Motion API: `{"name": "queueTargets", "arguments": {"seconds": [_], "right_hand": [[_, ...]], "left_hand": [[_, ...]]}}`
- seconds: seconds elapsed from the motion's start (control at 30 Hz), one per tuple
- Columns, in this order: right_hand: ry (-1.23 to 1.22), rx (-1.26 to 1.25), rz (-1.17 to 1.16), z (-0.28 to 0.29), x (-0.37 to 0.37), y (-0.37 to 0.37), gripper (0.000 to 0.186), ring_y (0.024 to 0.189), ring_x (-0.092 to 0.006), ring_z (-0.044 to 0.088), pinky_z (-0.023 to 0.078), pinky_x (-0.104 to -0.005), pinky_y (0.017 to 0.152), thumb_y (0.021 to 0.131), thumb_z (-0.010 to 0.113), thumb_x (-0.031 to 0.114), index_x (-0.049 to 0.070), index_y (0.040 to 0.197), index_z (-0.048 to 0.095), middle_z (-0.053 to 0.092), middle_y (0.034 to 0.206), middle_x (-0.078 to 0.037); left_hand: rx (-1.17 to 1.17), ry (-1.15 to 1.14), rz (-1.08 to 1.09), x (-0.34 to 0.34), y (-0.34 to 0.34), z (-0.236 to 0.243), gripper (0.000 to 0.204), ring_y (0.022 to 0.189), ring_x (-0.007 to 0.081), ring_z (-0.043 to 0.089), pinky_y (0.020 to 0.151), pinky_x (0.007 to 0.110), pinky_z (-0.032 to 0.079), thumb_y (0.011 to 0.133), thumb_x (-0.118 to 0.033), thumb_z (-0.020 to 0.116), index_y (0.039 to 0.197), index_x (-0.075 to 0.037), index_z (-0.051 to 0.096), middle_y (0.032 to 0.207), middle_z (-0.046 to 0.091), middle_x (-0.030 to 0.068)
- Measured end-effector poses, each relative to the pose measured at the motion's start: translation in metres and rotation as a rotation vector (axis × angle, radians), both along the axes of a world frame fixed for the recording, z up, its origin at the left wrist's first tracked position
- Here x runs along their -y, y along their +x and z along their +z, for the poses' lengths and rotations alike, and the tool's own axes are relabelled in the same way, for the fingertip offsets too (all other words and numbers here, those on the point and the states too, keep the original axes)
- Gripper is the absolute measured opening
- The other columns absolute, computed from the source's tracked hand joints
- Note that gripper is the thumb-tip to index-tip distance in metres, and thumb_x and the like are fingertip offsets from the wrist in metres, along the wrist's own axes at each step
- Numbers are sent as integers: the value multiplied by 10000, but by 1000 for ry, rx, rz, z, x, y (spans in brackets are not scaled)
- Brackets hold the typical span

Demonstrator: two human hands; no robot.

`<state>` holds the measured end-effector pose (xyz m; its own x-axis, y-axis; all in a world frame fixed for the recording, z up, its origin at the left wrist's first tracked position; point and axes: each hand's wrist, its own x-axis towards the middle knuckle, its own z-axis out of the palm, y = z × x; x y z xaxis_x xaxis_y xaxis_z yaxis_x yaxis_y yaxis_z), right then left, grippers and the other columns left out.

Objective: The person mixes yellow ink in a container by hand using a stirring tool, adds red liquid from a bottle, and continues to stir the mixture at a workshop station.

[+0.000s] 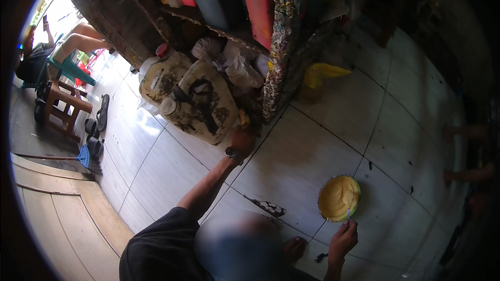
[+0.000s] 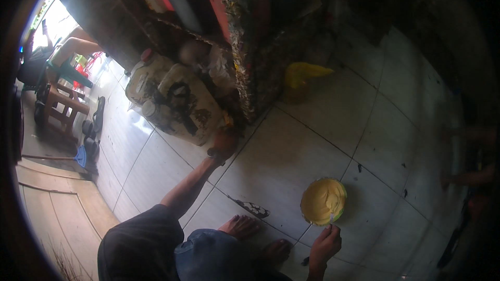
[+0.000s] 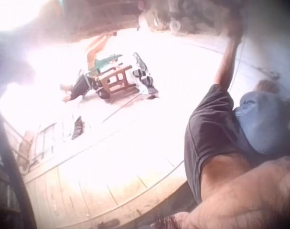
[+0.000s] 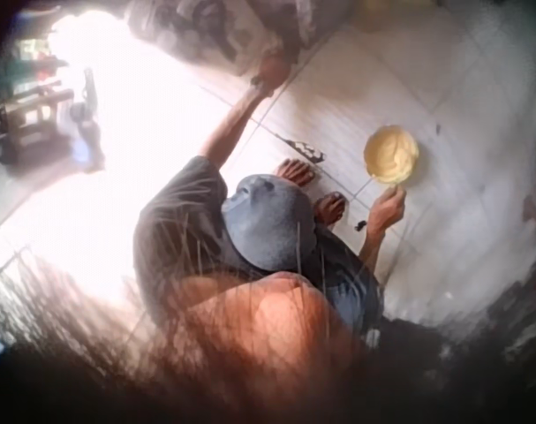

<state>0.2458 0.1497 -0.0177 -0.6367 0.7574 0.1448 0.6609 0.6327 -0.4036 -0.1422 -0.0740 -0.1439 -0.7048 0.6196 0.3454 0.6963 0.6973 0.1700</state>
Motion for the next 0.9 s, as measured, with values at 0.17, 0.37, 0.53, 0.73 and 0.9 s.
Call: {"name": "queueTargets", "arguments": {"seconds": [0.17,0.37,0.53,0.73,0.9], "right_hand": [[-9,-13,-1,2,2,-1,153,769,-421,610,454,-489,655,985,494,143,6,961,557,623,826,-207],[-72,-66,-55,-2,-2,3,133,752,-407,621,467,-475,648,975,518,131,7,980,565,634,822,-194],[-2,-101,-34,-11,-2,7,129,748,-403,624,479,-473,651,964,549,143,21,993,580,646,811,-190],[96,-139,39,-2,6,3,101,696,-363,600,458,-461,622,929,588,124,31,966,600,629,784,-146],[188,-120,34,4,7,8,89,678,-336,584,446,-440,612,914,602,112,28,945,602,609,774,-123]], "left_hand": [[212,-150,-54,-12,-1,28,204,902,247,636,820,408,450,804,-81,528,927,-123,686,857,682,101],[1184,559,-164,-16,3,65,211,868,160,641,777,338,469,888,-223,547,946,-98,707,874,698,78],[1371,546,-19,-63,62,111,300,796,158,621,765,301,467,868,-358,638,898,-67,703,824,686,49],[1341,611,-235,-138,137,101,306,714,168,646,670,301,503,883,-285,649,865,18,691,782,706,104],[1331,605,-192,-173,187,105,296,671,155,646,651,296,510,870,-223,652,838,71,670,743,706,111]]}}
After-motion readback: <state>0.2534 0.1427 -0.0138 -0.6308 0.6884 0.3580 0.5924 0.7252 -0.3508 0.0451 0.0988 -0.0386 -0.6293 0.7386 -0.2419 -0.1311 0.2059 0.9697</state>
